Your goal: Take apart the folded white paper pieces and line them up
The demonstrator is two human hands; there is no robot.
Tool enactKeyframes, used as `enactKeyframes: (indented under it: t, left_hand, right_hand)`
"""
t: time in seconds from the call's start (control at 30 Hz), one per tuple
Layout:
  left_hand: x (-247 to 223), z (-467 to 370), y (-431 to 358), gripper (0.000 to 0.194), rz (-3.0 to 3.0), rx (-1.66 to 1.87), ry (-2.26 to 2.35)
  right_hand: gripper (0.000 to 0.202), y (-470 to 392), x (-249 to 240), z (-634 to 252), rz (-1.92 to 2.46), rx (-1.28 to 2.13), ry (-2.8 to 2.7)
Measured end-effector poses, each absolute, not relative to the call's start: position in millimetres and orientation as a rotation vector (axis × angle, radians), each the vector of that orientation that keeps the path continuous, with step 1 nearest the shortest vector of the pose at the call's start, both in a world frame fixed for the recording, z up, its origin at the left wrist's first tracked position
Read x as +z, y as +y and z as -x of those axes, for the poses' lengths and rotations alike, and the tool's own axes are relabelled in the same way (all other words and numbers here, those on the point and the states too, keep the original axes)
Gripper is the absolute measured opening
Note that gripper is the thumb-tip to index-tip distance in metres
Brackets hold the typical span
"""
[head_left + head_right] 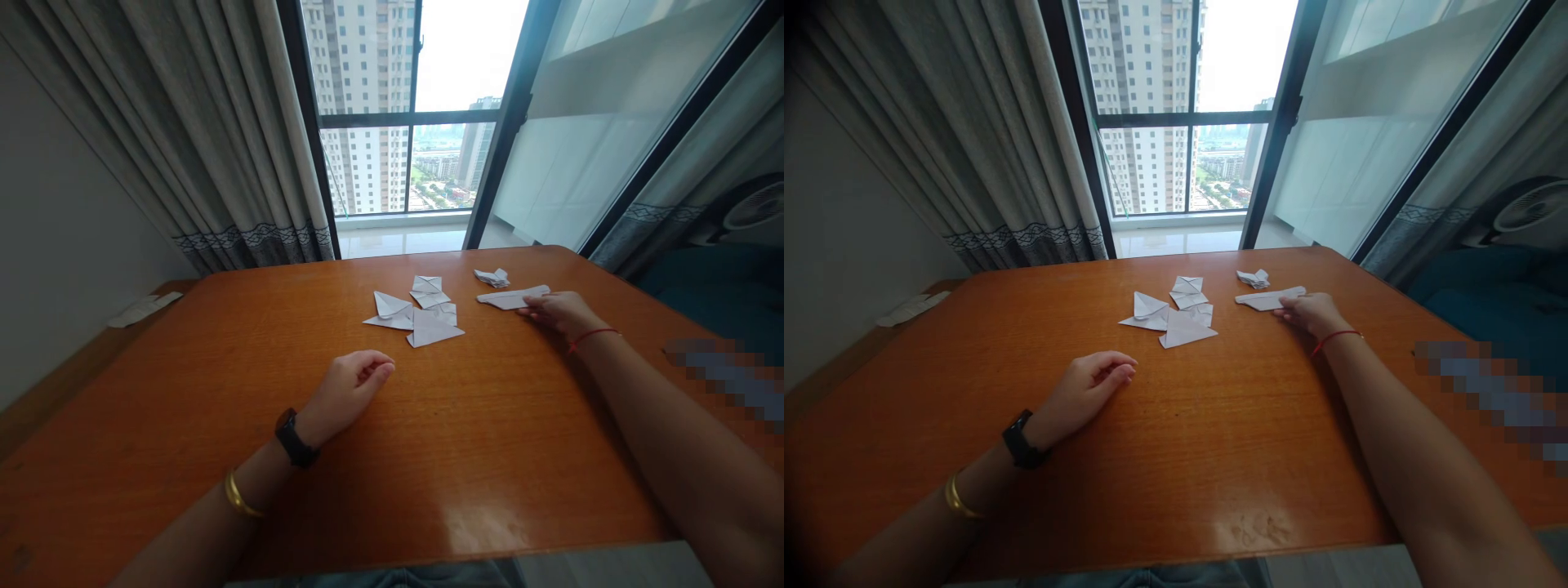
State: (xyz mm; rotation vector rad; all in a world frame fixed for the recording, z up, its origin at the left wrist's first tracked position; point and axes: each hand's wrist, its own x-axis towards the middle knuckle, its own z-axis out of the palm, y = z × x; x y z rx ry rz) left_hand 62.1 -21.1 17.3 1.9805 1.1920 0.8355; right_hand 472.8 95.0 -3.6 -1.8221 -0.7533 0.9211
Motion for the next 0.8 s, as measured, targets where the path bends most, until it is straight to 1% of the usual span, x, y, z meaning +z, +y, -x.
enactKeyframes:
  t: [0.1,0.27,0.53,0.6,0.67,0.73,0.8]
  left_hand:
    - [16.6,-61.1,-20.2,0.027,-2.015,0.807,1.183]
    - [14.2,-59.9,-19.6,0.026,-2.054,0.796,1.186]
    - [15.6,-62.9,-21.0,0.025,-2.072,0.75,1.192]
    - [14.9,-64.0,-20.5,0.025,-2.046,0.756,1.208]
    - [13.4,-65.1,-19.5,0.026,-2.001,0.761,1.226]
    - [11.5,-65.9,-18.2,0.027,-1.959,0.765,1.237]
    - [9.4,-66.3,-17.1,0.027,-1.933,0.769,1.239]
  right_hand:
    - [0.015,99.9,-8.0,-466.1,1.917,0.864,-0.815]
    - [0.02,95.5,-7.3,-462.8,2.086,0.723,-0.977]
    - [0.03,92.1,1.3,-465.5,2.258,0.324,-1.14]
    - [0.032,91.6,5.1,-454.0,2.214,0.149,-1.179]
    - [0.03,91.7,9.6,-431.7,2.132,0.03,-1.341]
    - [0.025,95.2,13.4,-401.3,2.072,0.071,-1.595]
    - [0.023,104.9,15.5,-368.9,2.044,0.134,-1.701]
